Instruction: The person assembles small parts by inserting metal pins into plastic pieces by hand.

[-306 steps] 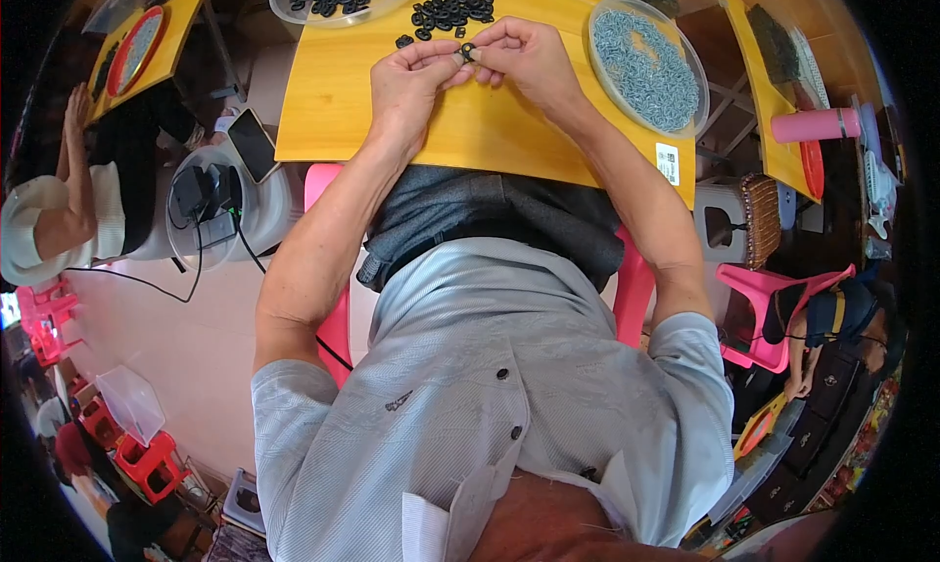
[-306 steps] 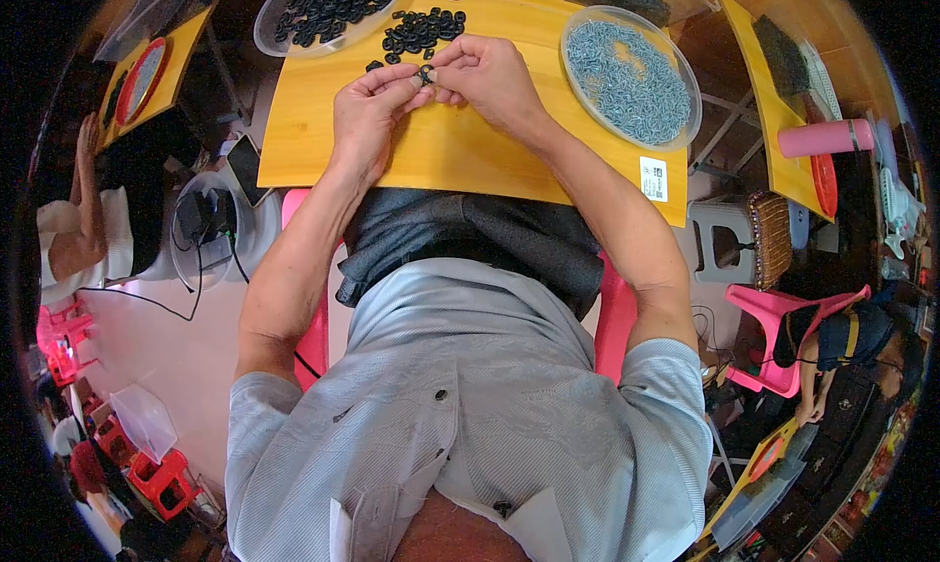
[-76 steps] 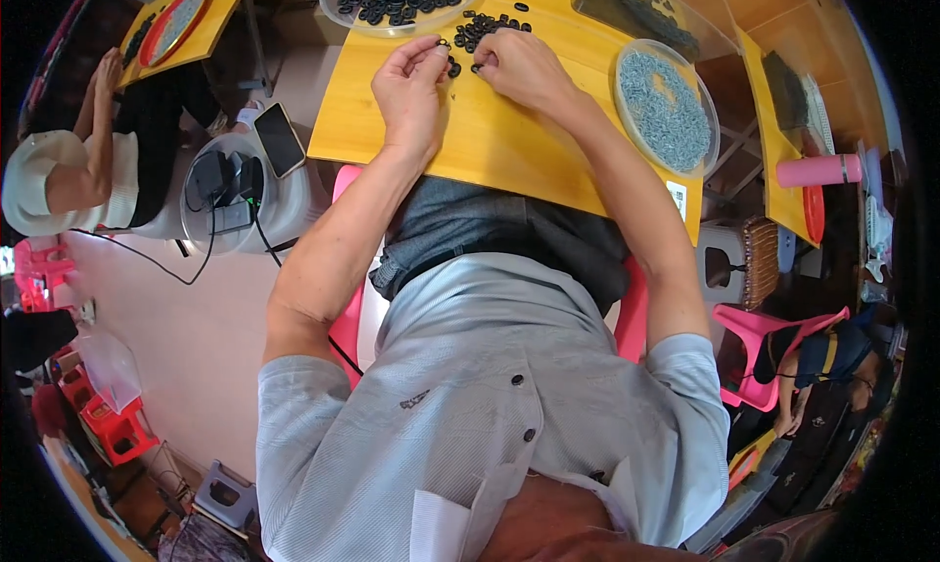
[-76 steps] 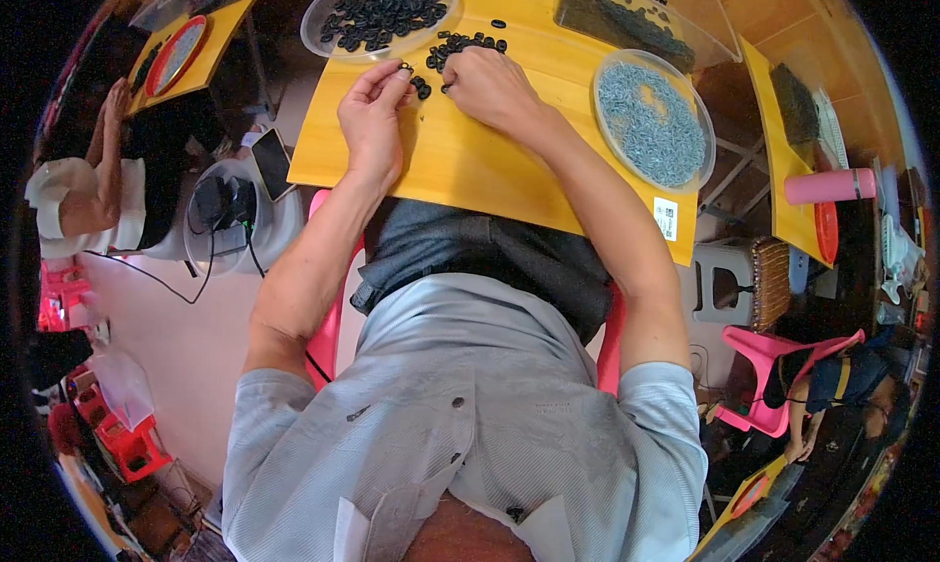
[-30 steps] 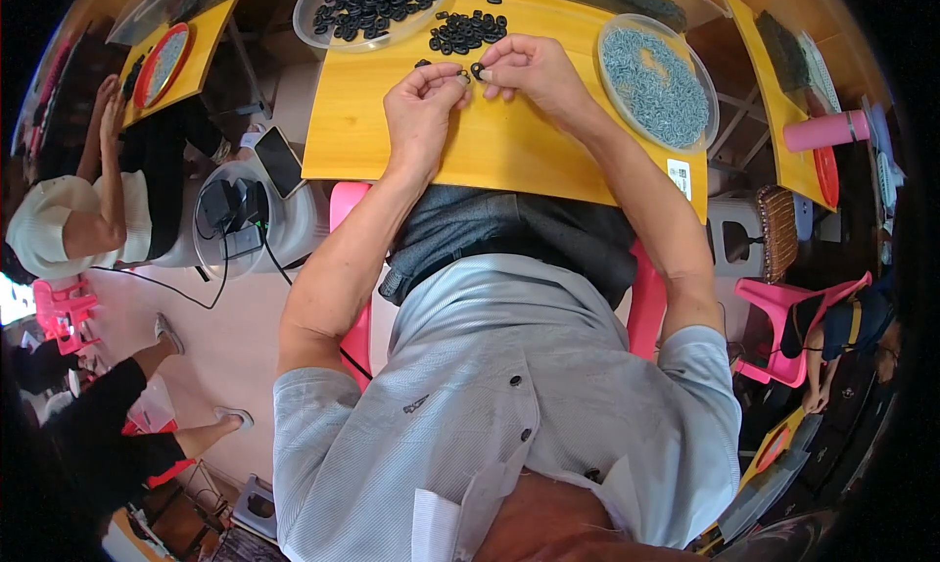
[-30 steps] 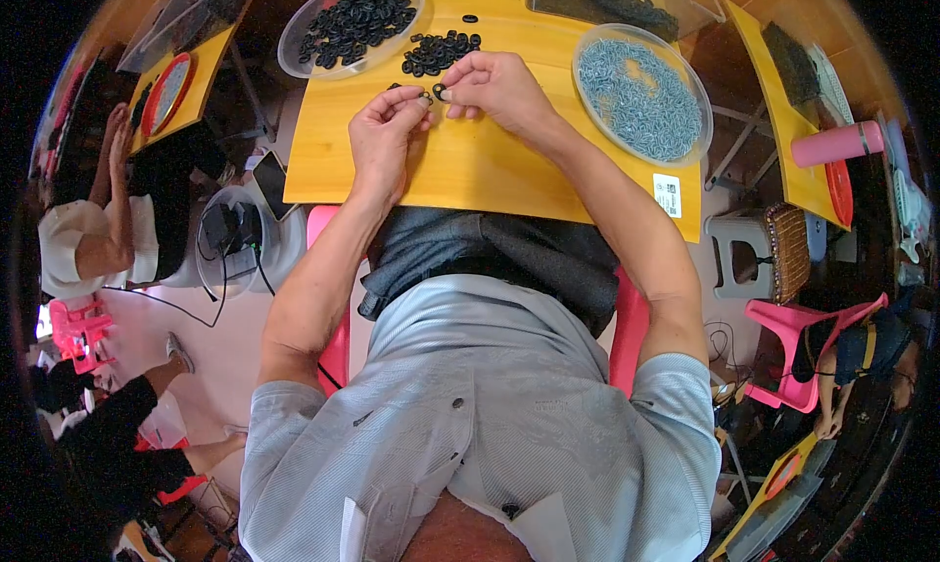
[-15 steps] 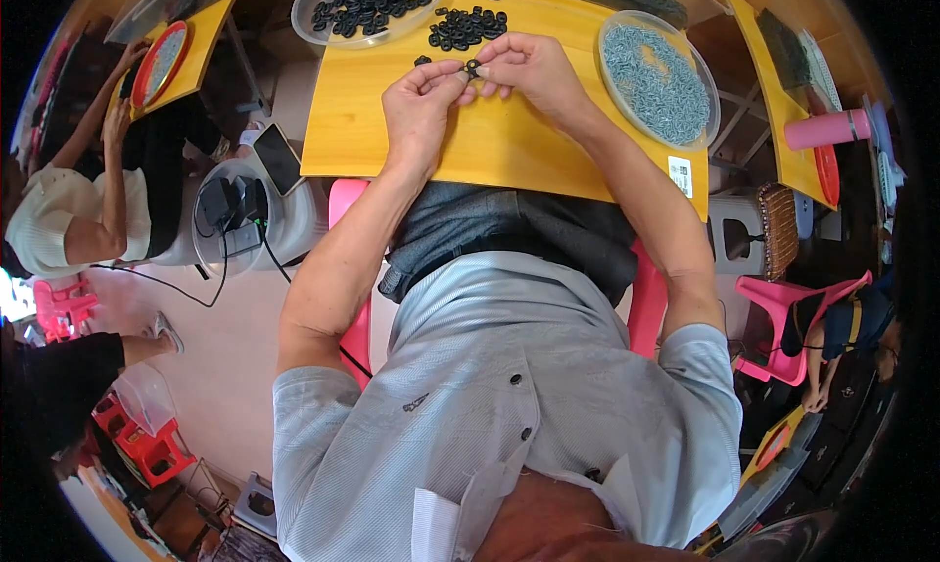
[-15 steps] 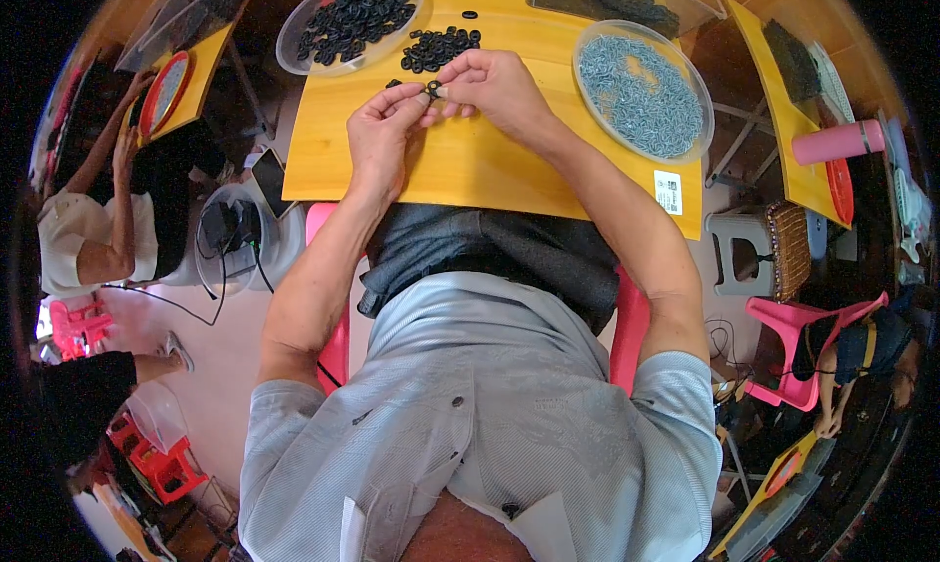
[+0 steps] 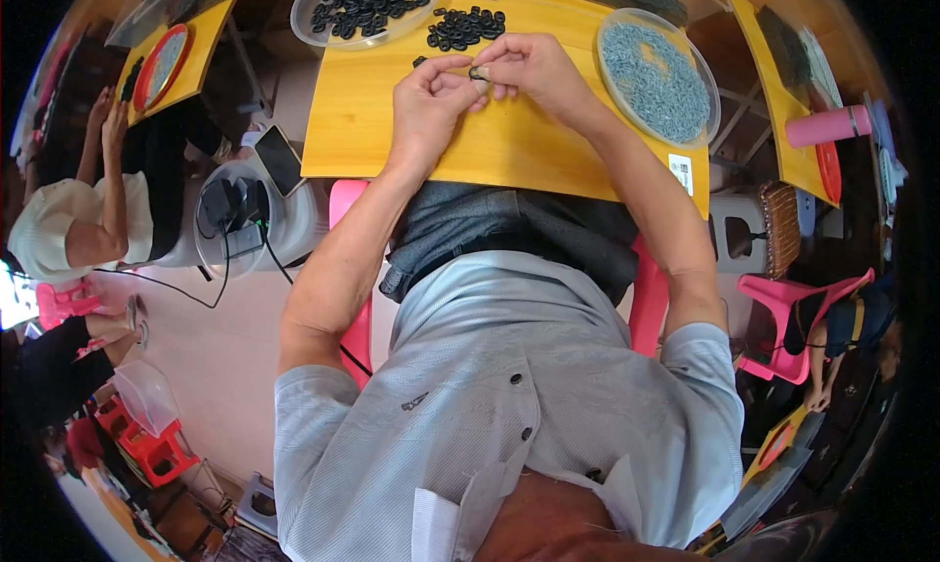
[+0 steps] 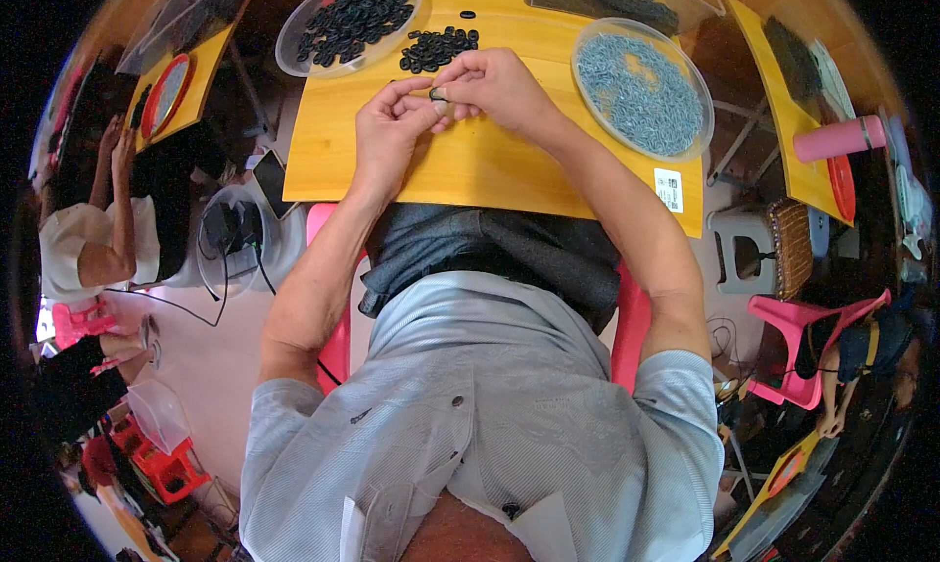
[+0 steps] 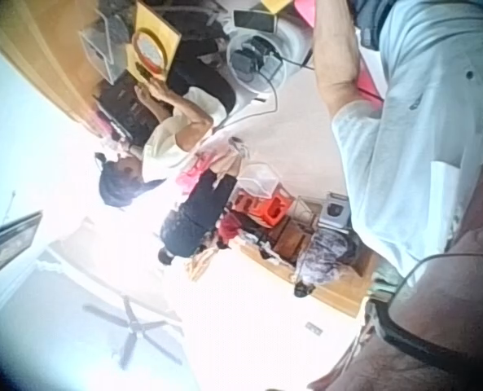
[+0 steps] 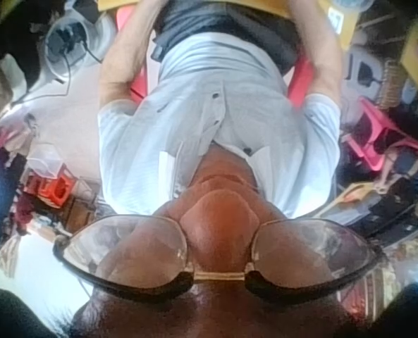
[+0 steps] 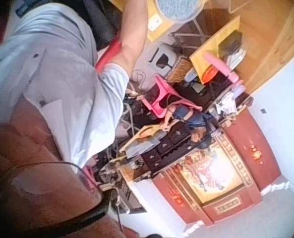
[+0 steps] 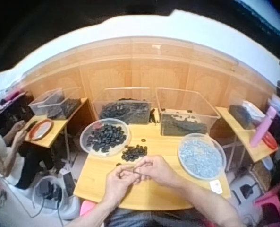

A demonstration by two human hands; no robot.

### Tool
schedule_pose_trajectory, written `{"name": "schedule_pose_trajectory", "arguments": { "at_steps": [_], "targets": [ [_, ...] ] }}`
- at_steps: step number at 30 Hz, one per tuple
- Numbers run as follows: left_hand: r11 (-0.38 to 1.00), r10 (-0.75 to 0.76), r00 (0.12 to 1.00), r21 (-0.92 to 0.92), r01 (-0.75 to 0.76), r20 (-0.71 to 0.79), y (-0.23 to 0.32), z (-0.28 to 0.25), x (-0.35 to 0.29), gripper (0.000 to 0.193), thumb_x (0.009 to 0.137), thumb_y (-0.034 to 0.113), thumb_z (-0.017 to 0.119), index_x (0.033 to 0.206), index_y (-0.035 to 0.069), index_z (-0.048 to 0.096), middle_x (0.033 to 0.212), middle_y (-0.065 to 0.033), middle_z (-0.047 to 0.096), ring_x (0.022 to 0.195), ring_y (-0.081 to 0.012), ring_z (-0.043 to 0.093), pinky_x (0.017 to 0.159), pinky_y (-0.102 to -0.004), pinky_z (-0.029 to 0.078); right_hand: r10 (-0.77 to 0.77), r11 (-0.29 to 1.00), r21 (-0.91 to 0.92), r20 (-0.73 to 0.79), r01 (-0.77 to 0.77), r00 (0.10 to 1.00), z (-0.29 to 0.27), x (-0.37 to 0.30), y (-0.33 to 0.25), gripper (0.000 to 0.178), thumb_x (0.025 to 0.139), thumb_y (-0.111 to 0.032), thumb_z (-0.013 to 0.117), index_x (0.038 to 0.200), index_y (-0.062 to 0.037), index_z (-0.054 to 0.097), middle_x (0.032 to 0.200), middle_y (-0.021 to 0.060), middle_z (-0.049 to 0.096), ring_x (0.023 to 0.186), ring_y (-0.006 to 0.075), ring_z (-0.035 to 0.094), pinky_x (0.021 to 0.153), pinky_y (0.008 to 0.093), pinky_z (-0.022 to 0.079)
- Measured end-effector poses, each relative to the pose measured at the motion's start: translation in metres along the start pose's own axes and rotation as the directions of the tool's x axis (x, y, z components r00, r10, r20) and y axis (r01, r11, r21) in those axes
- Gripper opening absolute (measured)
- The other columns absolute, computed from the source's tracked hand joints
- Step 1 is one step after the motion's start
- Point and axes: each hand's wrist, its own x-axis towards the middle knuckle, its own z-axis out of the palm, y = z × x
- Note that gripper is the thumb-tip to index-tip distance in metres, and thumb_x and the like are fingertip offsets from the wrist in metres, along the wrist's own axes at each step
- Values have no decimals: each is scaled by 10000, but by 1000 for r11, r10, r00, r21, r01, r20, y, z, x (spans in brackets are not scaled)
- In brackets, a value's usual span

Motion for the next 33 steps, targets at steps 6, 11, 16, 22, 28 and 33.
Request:
{"name": "schedule_pose_trajectory", "arguments": {
  "at_steps": [6, 11, 16, 22, 28, 33],
  "targets": [
    [841, 199, 973, 489, -230, 116, -5, -3, 0, 347, 804, 52, 796, 1130, 21, 681, 764, -39, 651, 674, -76, 593, 666, -230, 513, 52, 998, -34, 77, -49, 996, -12, -1, -5, 151, 847, -74, 686, 960, -17, 605, 698, 11, 627, 595, 85, 614, 518, 219, 441],
    [649, 316, 928, 669, -362, 196, 1, 1, -2, 363, 772, 95, 829, 1097, 14, 689, 782, -60, 634, 672, -132, 596, 642, -270, 514, 41, 999, -7, 75, -41, 996, -9, 0, -2, 164, 833, -61, 700, 942, -13, 587, 702, 16, 621, 567, 92, 600, 498, 233, 440],
    [557, 392, 896, 721, -412, 209, 5, -1, -2, 349, 743, 98, 826, 1056, 28, 688, 816, -102, 633, 674, -215, 613, 635, -333, 517, 33, 999, -30, 45, -32, 998, -4, 4, -4, 158, 825, -27, 701, 933, -15, 586, 713, 27, 617, 583, 100, 590, 517, 237, 449],
    [507, 447, 857, 718, -477, 254, -12, 0, 4, 256, 746, 112, 794, 954, 41, 664, 865, -153, 637, 789, -344, 639, 707, -412, 524, 57, 995, -85, 2, -57, 998, -2, -2, -5, 141, 857, -60, 713, 912, -42, 585, 717, 15, 602, 591, 89, 572, 521, 228, 438],
    [425, 546, 775, 693, -583, 317, -14, -12, 0, 259, 758, 224, 795, 857, 38, 645, 806, -158, 637, 800, -374, 644, 690, -449, 511, 54, 988, -144, 10, -52, 999, 9, -3, -4, 140, 884, -54, 702, 901, -43, 563, 694, 3, 572, 559, 82, 540, 512, 230, 422],
    [436, 513, 797, 703, -561, 318, -6, -17, -8, 276, 783, 274, 741, 809, 17, 641, 796, -171, 637, 792, -372, 649, 689, -453, 515, 40, 988, -153, 33, -35, 999, 12, -1, -7, 117, 876, -21, 679, 908, -44, 568, 693, 2, 551, 581, 79, 534, 518, 221, 417]
  ]
}}
